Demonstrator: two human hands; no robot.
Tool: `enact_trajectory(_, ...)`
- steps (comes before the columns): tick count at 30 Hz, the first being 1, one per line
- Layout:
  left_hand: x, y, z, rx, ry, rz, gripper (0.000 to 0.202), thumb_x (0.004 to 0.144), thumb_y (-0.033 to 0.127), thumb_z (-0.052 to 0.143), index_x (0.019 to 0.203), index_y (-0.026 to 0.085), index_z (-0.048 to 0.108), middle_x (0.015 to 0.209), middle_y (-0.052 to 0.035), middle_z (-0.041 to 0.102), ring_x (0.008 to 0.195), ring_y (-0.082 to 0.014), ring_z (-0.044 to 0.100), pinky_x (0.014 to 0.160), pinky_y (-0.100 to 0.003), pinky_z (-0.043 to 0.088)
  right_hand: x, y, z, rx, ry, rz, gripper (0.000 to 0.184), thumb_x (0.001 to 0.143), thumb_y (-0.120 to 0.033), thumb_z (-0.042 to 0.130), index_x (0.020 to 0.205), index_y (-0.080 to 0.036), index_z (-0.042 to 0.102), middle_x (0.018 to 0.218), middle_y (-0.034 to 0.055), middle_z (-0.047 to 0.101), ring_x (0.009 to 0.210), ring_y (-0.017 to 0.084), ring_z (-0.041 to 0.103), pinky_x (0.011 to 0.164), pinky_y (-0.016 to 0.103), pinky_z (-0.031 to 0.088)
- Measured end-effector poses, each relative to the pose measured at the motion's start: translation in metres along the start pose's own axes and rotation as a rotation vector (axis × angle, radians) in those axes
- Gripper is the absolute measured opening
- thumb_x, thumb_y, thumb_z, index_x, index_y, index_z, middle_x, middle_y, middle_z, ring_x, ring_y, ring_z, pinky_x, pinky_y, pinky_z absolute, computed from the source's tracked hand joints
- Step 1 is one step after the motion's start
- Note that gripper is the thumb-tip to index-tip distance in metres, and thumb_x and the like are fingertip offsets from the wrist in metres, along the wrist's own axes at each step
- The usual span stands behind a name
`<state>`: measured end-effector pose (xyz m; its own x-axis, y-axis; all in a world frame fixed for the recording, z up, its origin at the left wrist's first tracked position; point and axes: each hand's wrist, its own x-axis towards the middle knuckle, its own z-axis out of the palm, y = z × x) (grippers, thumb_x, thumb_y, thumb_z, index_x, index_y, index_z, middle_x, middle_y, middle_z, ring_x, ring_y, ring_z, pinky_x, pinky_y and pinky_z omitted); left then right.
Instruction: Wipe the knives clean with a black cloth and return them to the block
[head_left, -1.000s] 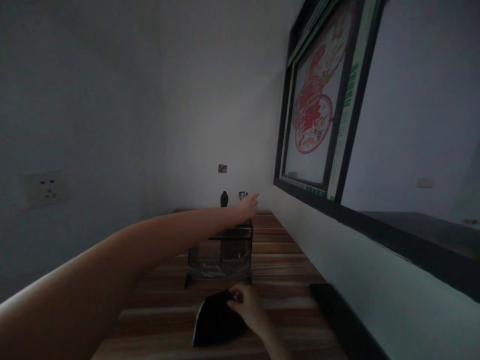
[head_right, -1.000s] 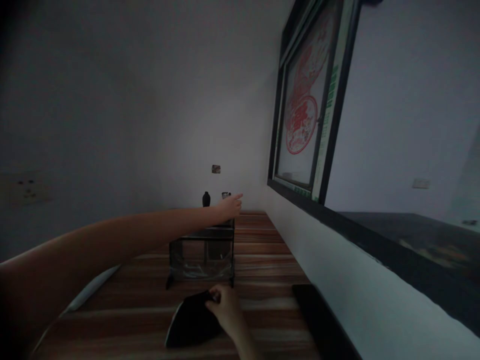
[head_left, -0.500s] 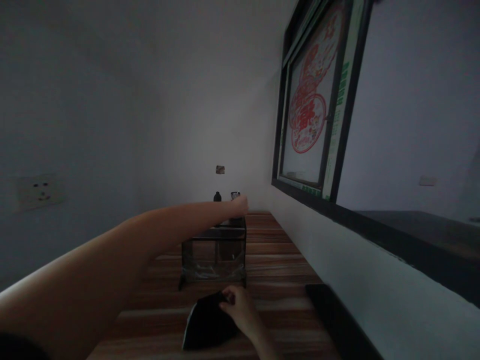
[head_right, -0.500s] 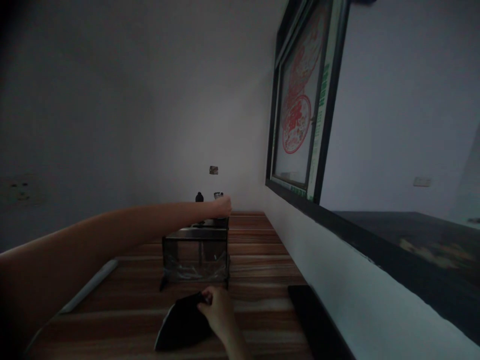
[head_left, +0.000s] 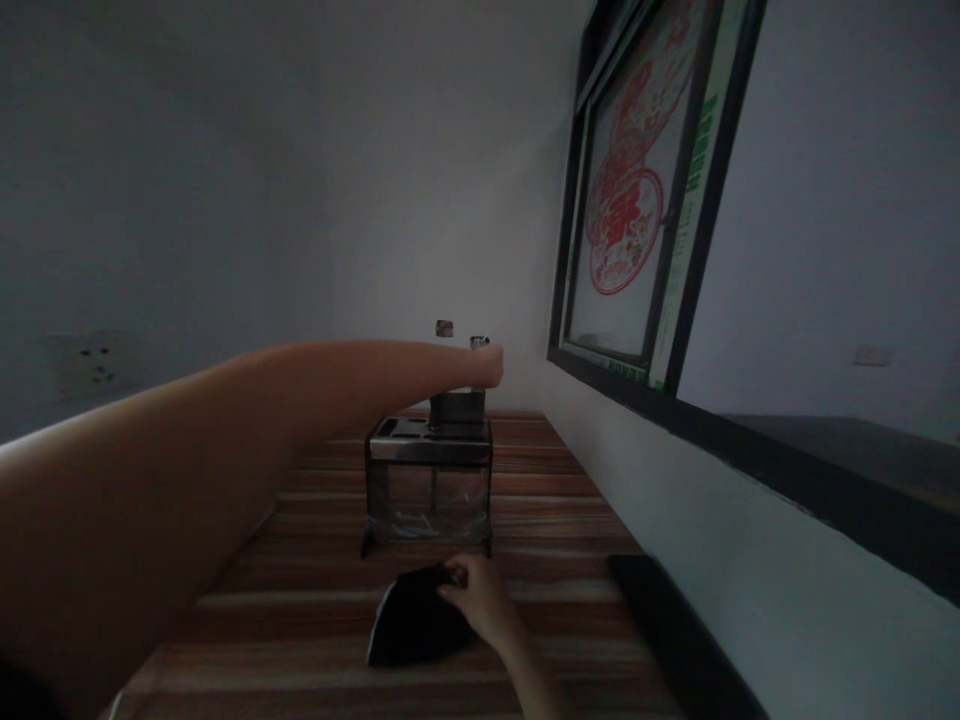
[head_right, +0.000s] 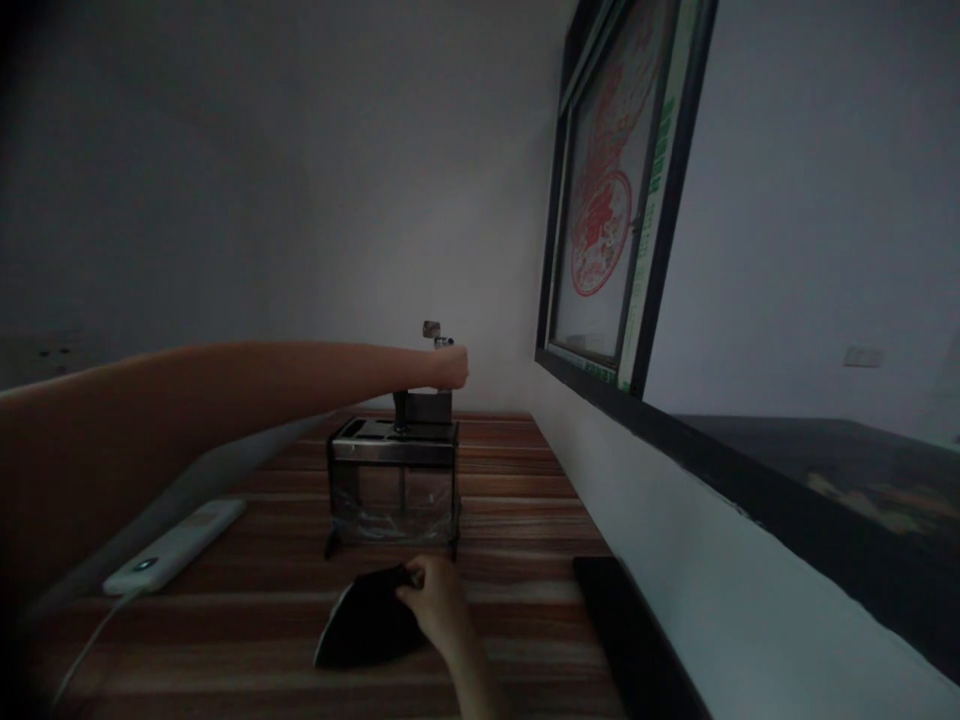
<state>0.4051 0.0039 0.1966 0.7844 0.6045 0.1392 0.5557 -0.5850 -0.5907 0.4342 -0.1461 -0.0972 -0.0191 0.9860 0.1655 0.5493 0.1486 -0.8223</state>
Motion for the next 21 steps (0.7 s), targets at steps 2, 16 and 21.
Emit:
enact_trajectory(2, 0.0, -0.008, -0.015, 0.06, 0.004, 0.002, 0.018, 0.058, 0.001, 0.063, 0.061, 0.018, 0.069, 0.071, -0.012, 0.069, 0.084, -0.0271, 0.059, 0.072, -0.037, 0.04, 0.0, 0.0, 0.0, 0.001, 0.0, -0.002, 0.028, 0.065, -0.011, 0.069, 0.093, -0.019, 0.07, 0.088, 0.0045, 0.069, 0.086, 0.02, 0.064, 0.078, 0.027, 0.046)
enact_trajectory(16, -0.029, -0.075, -0.12, 0.276, 0.041, -0.178, 0.018, 0.058, 0.01, 0.06, 0.072, 0.014, 0.071, 0.078, -0.0106, 0.068, 0.096, -0.0295, 0.054, 0.088, -0.042, 0.034, 0.004, 0.006, 0.001, 0.037, -0.015, -0.008, 0.029, 0.064, -0.012, 0.071, 0.093, -0.016, 0.07, 0.089, 0.0061, 0.069, 0.085, 0.02, 0.063, 0.076, 0.028, 0.047)
enact_trajectory(21, -0.066, -0.108, -0.142, 0.324, 0.075, -0.295, 0.026, 0.066, 0.012, 0.059, 0.089, 0.008, 0.069, 0.096, -0.0146, 0.065, 0.104, -0.0322, 0.052, 0.091, -0.045, 0.033, 0.006, 0.01, 0.001, 0.049, -0.042, -0.004, 0.031, 0.062, -0.017, 0.073, 0.092, -0.016, 0.07, 0.088, 0.006, 0.069, 0.085, 0.021, 0.063, 0.076, 0.028, 0.046)
